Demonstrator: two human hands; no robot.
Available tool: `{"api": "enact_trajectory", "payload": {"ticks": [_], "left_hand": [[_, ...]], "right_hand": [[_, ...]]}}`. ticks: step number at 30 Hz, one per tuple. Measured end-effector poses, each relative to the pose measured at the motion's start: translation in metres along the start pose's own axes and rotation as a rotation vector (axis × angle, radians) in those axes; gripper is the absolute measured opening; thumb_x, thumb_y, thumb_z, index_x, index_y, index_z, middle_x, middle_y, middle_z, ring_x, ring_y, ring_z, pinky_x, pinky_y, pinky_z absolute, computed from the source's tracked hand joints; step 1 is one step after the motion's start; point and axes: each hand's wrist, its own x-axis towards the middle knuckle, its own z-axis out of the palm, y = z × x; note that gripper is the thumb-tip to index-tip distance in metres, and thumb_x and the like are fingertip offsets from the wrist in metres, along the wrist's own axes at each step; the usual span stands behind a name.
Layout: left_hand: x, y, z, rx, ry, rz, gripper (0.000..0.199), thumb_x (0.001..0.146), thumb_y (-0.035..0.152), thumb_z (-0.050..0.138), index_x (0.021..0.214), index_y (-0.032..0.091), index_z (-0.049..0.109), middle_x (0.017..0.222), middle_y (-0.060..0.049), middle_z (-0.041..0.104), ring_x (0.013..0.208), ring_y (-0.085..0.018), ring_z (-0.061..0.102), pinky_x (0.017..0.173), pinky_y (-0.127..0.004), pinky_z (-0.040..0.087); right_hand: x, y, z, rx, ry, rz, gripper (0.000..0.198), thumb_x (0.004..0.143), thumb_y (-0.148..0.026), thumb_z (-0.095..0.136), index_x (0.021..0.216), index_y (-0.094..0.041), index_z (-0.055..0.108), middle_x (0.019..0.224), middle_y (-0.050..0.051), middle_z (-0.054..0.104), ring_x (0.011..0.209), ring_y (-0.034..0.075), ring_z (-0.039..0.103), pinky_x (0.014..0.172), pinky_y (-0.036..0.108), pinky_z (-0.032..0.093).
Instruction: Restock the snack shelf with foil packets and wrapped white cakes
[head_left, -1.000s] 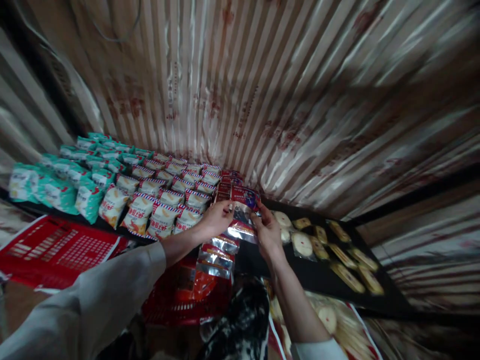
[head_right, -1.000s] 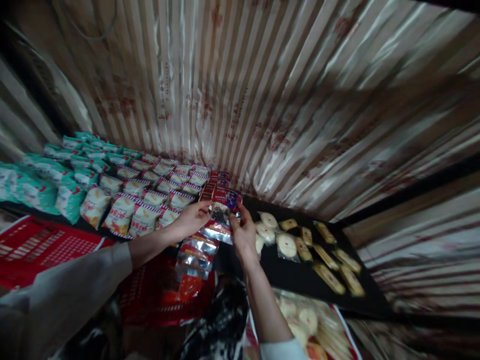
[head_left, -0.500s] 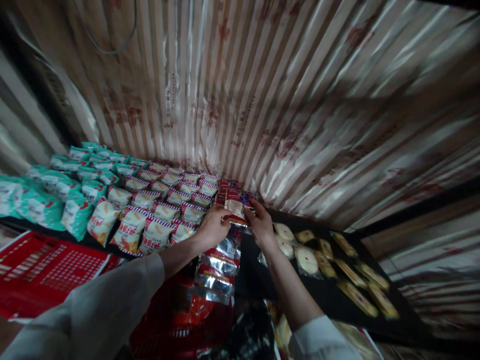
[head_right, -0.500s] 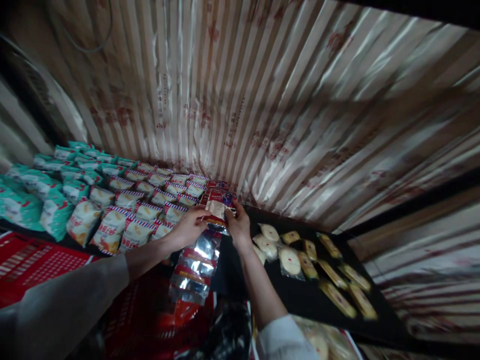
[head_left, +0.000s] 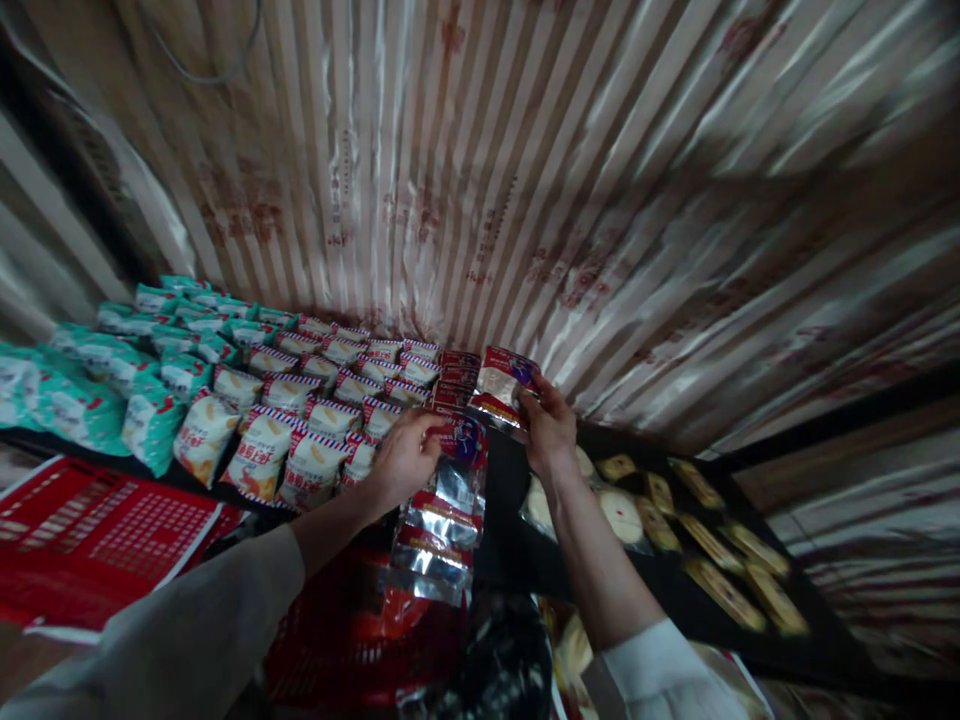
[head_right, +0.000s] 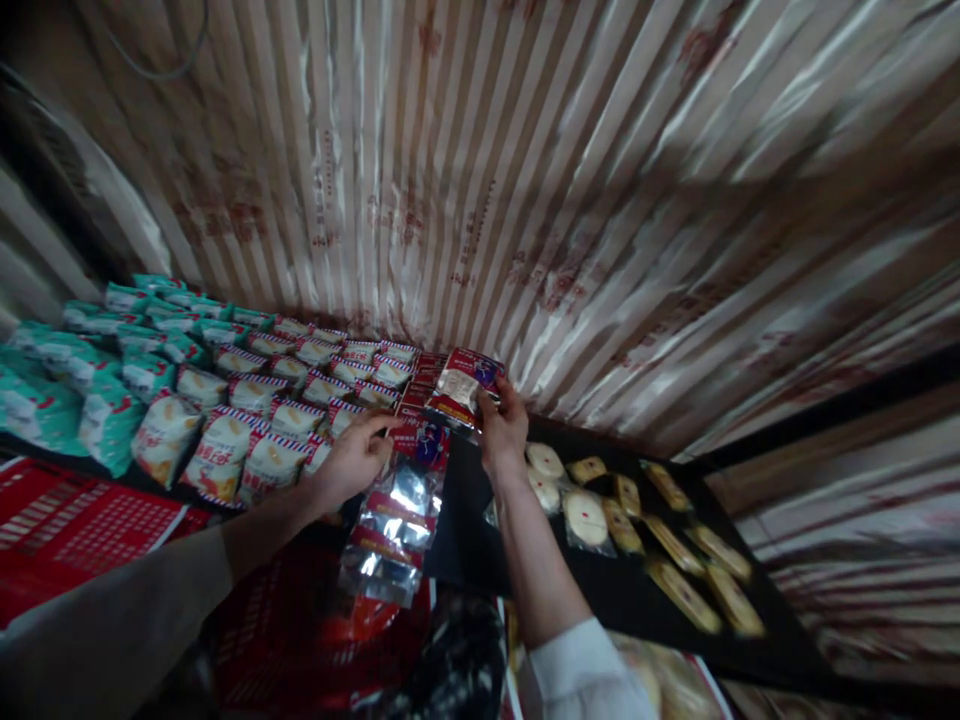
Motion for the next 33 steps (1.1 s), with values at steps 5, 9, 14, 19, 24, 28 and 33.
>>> {"api": "enact_trajectory", "payload": {"ticks": [5, 9, 14, 19, 24, 28, 33], "left_hand": [[-0.039, 0.006, 0.005, 0.196, -0.089, 0.316, 0.033, 0.083, 0.016, 0.047, 0.113, 0.014, 0.061, 0.134, -0.013, 0.048, 0.133, -0.027, 0.031, 0.107, -0.046, 0.034], [-0.043, 0.002, 0.018, 0.255, -0.163, 0.309, 0.041, 0.083, 0.023, 0.052, 0.122, 0.012, 0.055, 0.14, -0.018, 0.04, 0.137, -0.033, 0.021, 0.107, -0.052, 0.031], [-0.021, 0.001, 0.022, 0.334, -0.213, 0.16, 0.049, 0.083, 0.024, 0.051, 0.128, 0.007, 0.048, 0.142, -0.02, 0.036, 0.135, -0.032, 0.026, 0.111, -0.047, 0.027], [-0.006, 0.007, 0.018, 0.389, -0.236, 0.075, 0.05, 0.084, 0.024, 0.047, 0.132, 0.011, 0.044, 0.145, -0.017, 0.032, 0.128, -0.029, 0.039, 0.106, -0.04, 0.034], [0.0, 0.008, 0.017, 0.423, -0.21, 0.039, 0.043, 0.083, 0.024, 0.049, 0.124, 0.014, 0.051, 0.133, -0.014, 0.046, 0.12, -0.026, 0.046, 0.103, -0.036, 0.037], [0.001, 0.008, 0.017, 0.414, -0.193, 0.049, 0.04, 0.083, 0.024, 0.05, 0.122, 0.014, 0.054, 0.128, -0.013, 0.05, 0.117, -0.026, 0.047, 0.103, -0.037, 0.036], [0.0, 0.007, 0.021, 0.392, -0.157, 0.048, 0.039, 0.082, 0.022, 0.053, 0.12, 0.014, 0.056, 0.129, -0.012, 0.049, 0.119, -0.025, 0.045, 0.105, -0.036, 0.036]], "right_hand": [[-0.01, 0.004, -0.013, 0.027, 0.011, -0.004, 0.059, 0.057, -0.03, 0.076, 0.114, -0.025, 0.062, 0.08, -0.003, 0.069, 0.065, 0.015, 0.064, 0.063, 0.031, 0.055], [-0.016, 0.005, -0.024, 0.044, 0.059, -0.019, 0.056, 0.055, -0.031, 0.077, 0.109, -0.024, 0.063, 0.086, -0.002, 0.07, 0.072, 0.016, 0.065, 0.067, 0.032, 0.055], [-0.035, 0.008, -0.04, 0.036, 0.059, -0.017, 0.055, 0.055, -0.033, 0.077, 0.108, -0.023, 0.063, 0.093, 0.002, 0.07, 0.077, 0.018, 0.064, 0.069, 0.032, 0.053], [-0.06, 0.014, -0.059, -0.001, 0.048, 0.024, 0.062, 0.057, -0.036, 0.077, 0.115, -0.023, 0.06, 0.096, 0.003, 0.07, 0.077, 0.018, 0.064, 0.069, 0.032, 0.054], [-0.074, 0.019, -0.074, -0.011, 0.067, 0.083, 0.065, 0.056, -0.038, 0.077, 0.117, -0.026, 0.059, 0.102, 0.003, 0.069, 0.083, 0.02, 0.065, 0.073, 0.034, 0.054], [-0.081, 0.021, -0.08, -0.012, 0.081, 0.121, 0.072, 0.056, -0.039, 0.077, 0.124, -0.026, 0.055, 0.096, 0.004, 0.07, 0.08, 0.022, 0.065, 0.069, 0.034, 0.054], [-0.085, 0.023, -0.082, 0.011, 0.084, 0.143, 0.075, 0.057, -0.038, 0.077, 0.127, -0.025, 0.053, 0.09, 0.002, 0.071, 0.078, 0.021, 0.065, 0.069, 0.033, 0.053]]}}
